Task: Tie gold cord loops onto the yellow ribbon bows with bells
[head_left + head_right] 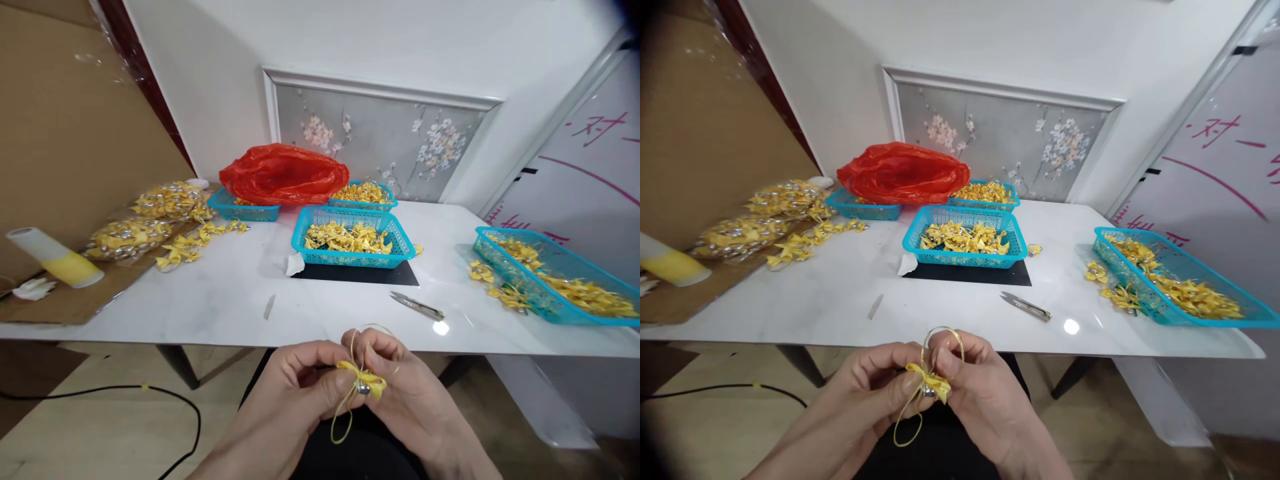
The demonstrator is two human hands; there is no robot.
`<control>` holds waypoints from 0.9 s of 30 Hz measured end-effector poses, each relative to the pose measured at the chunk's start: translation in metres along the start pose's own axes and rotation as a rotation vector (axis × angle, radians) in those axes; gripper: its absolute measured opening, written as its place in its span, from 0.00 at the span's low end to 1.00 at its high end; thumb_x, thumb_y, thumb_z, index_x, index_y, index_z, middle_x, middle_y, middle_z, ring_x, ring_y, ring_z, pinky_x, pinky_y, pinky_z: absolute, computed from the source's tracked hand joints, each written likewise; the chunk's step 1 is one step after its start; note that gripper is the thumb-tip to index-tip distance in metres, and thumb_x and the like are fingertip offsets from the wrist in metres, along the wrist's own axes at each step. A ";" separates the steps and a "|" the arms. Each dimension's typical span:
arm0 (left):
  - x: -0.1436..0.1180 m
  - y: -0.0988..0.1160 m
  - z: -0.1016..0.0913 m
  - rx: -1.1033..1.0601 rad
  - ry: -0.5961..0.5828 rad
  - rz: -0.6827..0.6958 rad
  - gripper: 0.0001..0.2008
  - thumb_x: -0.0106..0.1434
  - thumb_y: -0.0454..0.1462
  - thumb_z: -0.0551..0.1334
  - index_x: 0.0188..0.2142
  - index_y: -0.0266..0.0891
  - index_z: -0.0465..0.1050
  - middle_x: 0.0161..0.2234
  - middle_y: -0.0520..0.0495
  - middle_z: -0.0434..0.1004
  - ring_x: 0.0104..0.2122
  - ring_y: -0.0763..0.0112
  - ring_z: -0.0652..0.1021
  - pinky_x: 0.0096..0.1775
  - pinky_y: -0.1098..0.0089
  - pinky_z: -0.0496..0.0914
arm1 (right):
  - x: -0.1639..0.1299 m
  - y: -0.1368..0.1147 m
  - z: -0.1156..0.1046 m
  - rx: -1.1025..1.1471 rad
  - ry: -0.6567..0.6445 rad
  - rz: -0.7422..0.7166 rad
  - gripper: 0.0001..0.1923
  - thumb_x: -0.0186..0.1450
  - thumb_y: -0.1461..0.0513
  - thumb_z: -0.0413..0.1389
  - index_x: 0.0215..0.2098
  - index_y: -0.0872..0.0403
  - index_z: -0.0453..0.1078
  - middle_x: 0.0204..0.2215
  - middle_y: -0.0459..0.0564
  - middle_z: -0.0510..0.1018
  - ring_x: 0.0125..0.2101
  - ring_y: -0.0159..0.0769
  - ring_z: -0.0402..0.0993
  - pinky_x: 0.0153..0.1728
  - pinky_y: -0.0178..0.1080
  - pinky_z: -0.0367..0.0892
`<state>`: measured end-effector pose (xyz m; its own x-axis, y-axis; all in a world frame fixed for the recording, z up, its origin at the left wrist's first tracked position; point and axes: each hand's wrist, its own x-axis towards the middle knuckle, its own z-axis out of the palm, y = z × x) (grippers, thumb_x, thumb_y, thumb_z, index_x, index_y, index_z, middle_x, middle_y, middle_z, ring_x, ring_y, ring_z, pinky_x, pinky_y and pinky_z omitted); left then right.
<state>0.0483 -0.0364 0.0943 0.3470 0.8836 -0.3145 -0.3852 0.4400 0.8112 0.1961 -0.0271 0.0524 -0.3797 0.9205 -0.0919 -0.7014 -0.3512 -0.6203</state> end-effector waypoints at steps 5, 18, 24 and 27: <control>-0.003 0.000 0.001 -0.031 0.012 -0.021 0.08 0.51 0.37 0.76 0.28 0.36 0.82 0.28 0.50 0.81 0.29 0.76 0.78 0.35 0.79 0.74 | 0.002 -0.002 -0.006 0.096 0.162 -0.104 0.12 0.55 0.61 0.70 0.25 0.54 0.72 0.28 0.41 0.70 0.28 0.26 0.67 0.27 0.28 0.68; -0.003 -0.003 0.002 -0.016 0.073 -0.057 0.08 0.53 0.36 0.75 0.31 0.35 0.81 0.28 0.49 0.80 0.28 0.77 0.77 0.34 0.80 0.74 | 0.007 -0.023 -0.003 0.074 0.415 -0.445 0.16 0.51 0.64 0.73 0.29 0.53 0.69 0.29 0.37 0.71 0.22 0.18 0.67 0.27 0.21 0.74; -0.008 -0.001 0.006 0.000 0.158 -0.036 0.10 0.49 0.37 0.78 0.29 0.37 0.81 0.30 0.51 0.81 0.32 0.73 0.79 0.36 0.76 0.77 | 0.011 -0.028 -0.016 -0.082 0.436 -0.638 0.13 0.57 0.60 0.69 0.30 0.52 0.69 0.29 0.38 0.70 0.24 0.20 0.67 0.39 0.30 0.76; -0.008 0.000 0.008 0.010 0.162 -0.040 0.11 0.48 0.38 0.78 0.28 0.38 0.82 0.30 0.51 0.81 0.33 0.71 0.79 0.36 0.76 0.77 | 0.013 -0.028 -0.020 -0.158 0.444 -0.686 0.11 0.60 0.59 0.67 0.30 0.51 0.69 0.29 0.38 0.70 0.25 0.21 0.68 0.43 0.34 0.75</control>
<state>0.0520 -0.0451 0.1007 0.2194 0.8799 -0.4215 -0.3653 0.4747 0.8008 0.2229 -0.0019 0.0534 0.3982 0.9148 0.0683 -0.5847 0.3104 -0.7495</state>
